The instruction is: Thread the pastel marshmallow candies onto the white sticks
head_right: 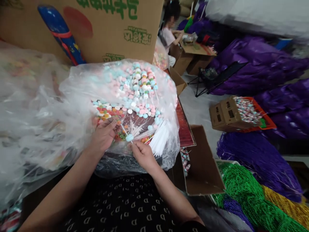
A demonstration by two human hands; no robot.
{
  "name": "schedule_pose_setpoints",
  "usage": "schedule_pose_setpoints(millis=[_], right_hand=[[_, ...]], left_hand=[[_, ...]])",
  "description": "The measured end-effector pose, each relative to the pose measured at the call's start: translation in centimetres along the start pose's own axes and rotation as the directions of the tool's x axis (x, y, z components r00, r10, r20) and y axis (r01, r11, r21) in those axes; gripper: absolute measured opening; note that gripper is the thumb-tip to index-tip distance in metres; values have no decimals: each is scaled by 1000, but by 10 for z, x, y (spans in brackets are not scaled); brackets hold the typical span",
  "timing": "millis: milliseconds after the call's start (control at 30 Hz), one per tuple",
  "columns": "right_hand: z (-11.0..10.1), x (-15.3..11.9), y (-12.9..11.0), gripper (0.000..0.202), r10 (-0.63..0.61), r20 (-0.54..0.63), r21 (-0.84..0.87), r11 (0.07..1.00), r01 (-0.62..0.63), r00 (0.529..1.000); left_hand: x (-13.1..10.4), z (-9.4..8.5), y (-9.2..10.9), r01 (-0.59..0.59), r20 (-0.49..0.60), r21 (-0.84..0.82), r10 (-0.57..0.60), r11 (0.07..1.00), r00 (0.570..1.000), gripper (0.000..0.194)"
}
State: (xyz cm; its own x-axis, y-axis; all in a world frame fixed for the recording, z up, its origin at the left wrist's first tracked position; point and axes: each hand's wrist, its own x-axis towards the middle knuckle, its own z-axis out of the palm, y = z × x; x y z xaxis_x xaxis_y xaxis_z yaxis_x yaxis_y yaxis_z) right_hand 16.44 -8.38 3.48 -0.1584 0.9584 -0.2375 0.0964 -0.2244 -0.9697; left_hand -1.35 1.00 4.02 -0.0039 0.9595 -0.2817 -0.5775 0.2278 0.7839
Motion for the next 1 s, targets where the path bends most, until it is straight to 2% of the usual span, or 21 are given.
schedule_pose_setpoints(millis=[200,500,833,933,1000], right_hand=[[1,-2,2,54,10,9,17,1000,-11,1000],[1,-4,4,49,2,-46,-67,998,-5,999],[-1,-8,0,50,-29,-61,-99,995,23,998],[-1,-7,3,50,-20,-60,-98,995,14,998],[0,-6,5,51,-13,-59,-91,996,8,998]], left_hand=[[-3,-3,-7,2,-1,-12,-2,1000,1000,31],[-5,-4,-12,-45,-3,44,45,998,999,36],[-5,-2,-15,-88,-43,130,94,988,995,27],[-7,-4,-17,-167,-33,234,180,958,983,21],[-11,-7,-16,-254,9,388,271,886,962,18]])
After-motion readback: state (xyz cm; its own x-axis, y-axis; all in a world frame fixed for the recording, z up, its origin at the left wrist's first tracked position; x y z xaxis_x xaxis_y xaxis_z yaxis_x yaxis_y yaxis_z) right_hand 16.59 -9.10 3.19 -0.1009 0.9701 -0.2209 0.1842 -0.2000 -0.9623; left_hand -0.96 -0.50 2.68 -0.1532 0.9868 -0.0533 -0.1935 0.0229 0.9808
